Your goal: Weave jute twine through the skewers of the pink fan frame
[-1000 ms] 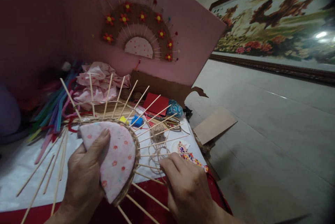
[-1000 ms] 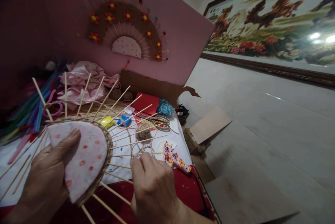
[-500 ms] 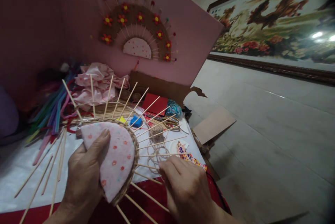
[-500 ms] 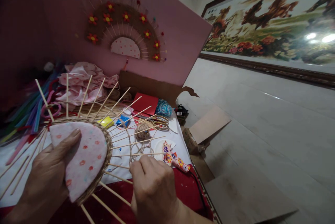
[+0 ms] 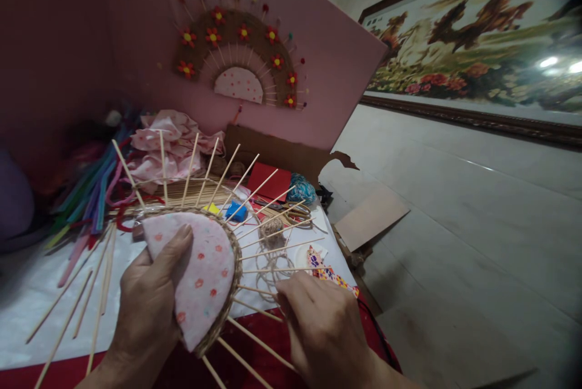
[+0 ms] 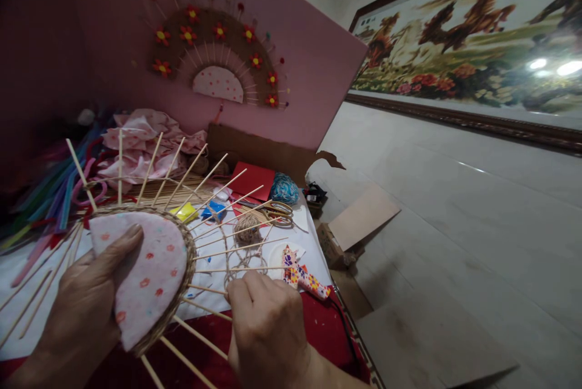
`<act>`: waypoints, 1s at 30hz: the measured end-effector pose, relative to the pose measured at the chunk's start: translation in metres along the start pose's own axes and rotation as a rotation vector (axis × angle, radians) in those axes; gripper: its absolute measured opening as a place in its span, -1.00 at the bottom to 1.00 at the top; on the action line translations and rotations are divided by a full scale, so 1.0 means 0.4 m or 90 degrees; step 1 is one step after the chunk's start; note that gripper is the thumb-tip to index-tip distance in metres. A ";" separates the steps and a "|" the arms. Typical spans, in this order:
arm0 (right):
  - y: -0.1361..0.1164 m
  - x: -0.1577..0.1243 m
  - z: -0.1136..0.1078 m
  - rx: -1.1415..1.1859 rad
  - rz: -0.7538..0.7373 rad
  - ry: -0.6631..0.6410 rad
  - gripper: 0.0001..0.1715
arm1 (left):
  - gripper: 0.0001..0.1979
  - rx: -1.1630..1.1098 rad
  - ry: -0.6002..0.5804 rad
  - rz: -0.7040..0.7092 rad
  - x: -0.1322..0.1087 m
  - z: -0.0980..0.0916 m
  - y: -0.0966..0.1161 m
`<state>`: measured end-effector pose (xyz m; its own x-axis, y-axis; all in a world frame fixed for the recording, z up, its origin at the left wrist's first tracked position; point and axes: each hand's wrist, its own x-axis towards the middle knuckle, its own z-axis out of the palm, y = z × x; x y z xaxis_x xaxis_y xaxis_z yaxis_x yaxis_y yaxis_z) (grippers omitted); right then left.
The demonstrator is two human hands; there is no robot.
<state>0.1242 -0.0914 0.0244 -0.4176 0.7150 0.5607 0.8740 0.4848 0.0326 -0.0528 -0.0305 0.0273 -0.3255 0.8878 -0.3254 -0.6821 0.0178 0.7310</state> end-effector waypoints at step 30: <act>0.004 -0.004 -0.005 0.052 -0.010 0.010 -0.70 | -0.84 0.009 -0.008 0.007 0.003 -0.006 -0.006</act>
<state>0.1265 -0.0926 0.0252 -0.4263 0.6994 0.5737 0.8442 0.5355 -0.0255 -0.0532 -0.0305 0.0235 -0.3248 0.8939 -0.3090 -0.6686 0.0141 0.7435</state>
